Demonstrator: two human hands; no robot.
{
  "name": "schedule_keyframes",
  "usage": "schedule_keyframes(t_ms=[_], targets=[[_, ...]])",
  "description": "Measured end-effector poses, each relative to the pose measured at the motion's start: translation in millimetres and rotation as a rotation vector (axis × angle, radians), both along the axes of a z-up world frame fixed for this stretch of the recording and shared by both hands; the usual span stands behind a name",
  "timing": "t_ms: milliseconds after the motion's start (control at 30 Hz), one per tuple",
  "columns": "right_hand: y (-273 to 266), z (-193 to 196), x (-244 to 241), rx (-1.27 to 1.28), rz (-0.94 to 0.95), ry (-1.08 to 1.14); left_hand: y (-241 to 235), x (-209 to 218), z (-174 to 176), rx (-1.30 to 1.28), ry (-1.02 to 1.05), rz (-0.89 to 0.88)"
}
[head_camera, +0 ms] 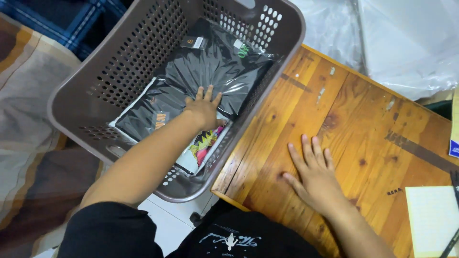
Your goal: Folding t-shirts and placing them into clear plastic bags for final packaging.
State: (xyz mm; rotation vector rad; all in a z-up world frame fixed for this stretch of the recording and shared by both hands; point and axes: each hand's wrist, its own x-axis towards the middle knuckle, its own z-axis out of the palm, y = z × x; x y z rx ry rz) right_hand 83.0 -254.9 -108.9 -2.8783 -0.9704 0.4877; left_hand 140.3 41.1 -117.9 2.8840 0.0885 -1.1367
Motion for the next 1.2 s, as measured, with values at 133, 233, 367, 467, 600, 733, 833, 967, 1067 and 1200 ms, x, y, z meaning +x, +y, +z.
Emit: schedule_keyframes(t_ms=[133, 233, 367, 467, 600, 733, 833, 967, 1067, 1200], targets=[[-14, -7, -26, 0.077, 0.064, -0.061, 2, 7, 3, -0.025, 0.066, 0.051], [-28, -15, -40, 0.071, 0.097, -0.1, 8, 12, -12, -0.066, -0.088, 0.038], [-37, -8, -52, 0.116, 0.074, -0.051, -3, 24, -3, -0.024, -0.121, 0.039], [-46, -5, -61, 0.143, 0.075, -0.047, -9, 31, -12, 0.01, -0.17, 0.093], [-75, 3, -69, 0.349, 0.031, 0.068, -39, 35, 5, 0.113, -0.206, 0.129], [-120, 13, -81, 0.678, -0.133, 0.037, -77, 44, 45, 0.001, -0.549, 0.05], [-151, 17, -88, 0.779, -0.262, -0.142, -127, 32, 78, -0.244, -0.777, -0.107], [-202, 7, -107, 0.807, -0.467, -0.432, -223, 9, 69, -0.387, -0.834, -0.451], [-243, 15, -138, 0.689, -0.688, -0.549, -299, -27, 60, -0.724, -0.652, -0.581], [-297, 13, -171, 0.556, -0.859, -0.632, -356, -61, 27, -0.623, -0.553, -0.641]])
